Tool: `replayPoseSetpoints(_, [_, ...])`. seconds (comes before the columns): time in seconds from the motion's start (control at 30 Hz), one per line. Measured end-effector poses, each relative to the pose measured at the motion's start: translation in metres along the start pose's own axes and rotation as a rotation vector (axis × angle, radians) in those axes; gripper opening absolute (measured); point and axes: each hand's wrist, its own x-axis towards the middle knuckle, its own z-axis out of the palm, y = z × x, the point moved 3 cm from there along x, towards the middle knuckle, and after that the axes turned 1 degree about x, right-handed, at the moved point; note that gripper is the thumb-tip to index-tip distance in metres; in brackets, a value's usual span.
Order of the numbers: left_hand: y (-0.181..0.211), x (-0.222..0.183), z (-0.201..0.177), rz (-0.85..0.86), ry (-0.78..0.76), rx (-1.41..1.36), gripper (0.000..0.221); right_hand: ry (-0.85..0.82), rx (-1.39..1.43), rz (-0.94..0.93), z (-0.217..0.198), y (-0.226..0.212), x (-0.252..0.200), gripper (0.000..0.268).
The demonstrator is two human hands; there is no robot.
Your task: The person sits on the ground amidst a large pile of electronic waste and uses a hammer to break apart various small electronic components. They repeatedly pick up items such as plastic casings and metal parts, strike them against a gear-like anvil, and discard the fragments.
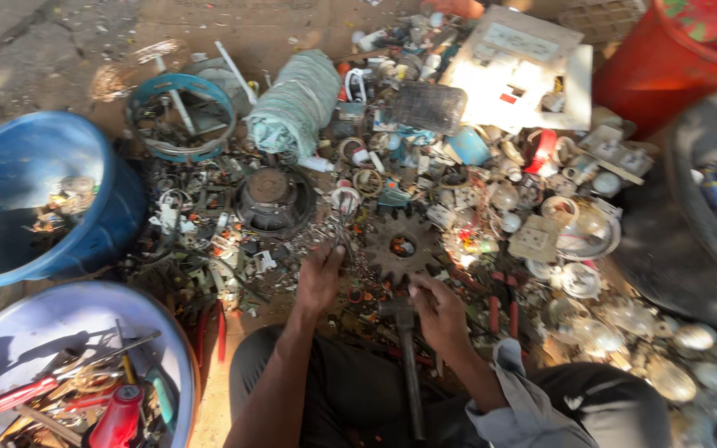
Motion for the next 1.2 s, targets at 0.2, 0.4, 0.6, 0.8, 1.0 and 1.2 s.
replayPoseSetpoints(0.2, [0.044, -0.103, 0.062, 0.118, -0.139, 0.232, 0.024, 0.061, -0.235, -0.354, -0.012, -0.051, -0.022, 0.031])
replayPoseSetpoints(0.4, [0.066, -0.150, 0.074, 0.153, -0.218, 0.242, 0.021, 0.031, -0.470, -0.501, -0.021, -0.078, -0.056, 0.017])
replayPoseSetpoints(0.6, [0.068, -0.173, 0.073, 0.218, -0.283, 0.201, 0.018, -0.049, -0.489, -0.483, -0.026, -0.074, -0.068, 0.016])
replayPoseSetpoints(0.8, [0.050, -0.165, 0.066, -0.077, -0.427, 0.165, 0.023, -0.047, -0.560, -0.702, -0.030, -0.066, -0.076, 0.014])
replayPoseSetpoints(1.0, [0.032, -0.161, 0.072, 0.088, -0.340, 0.309, 0.021, 0.077, -0.238, -0.078, -0.036, -0.032, -0.076, 0.010])
replayPoseSetpoints(1.2, [0.027, -0.165, 0.076, 0.356, -0.245, 0.484, 0.014, -0.078, -0.308, -0.174, -0.021, -0.029, -0.087, 0.026])
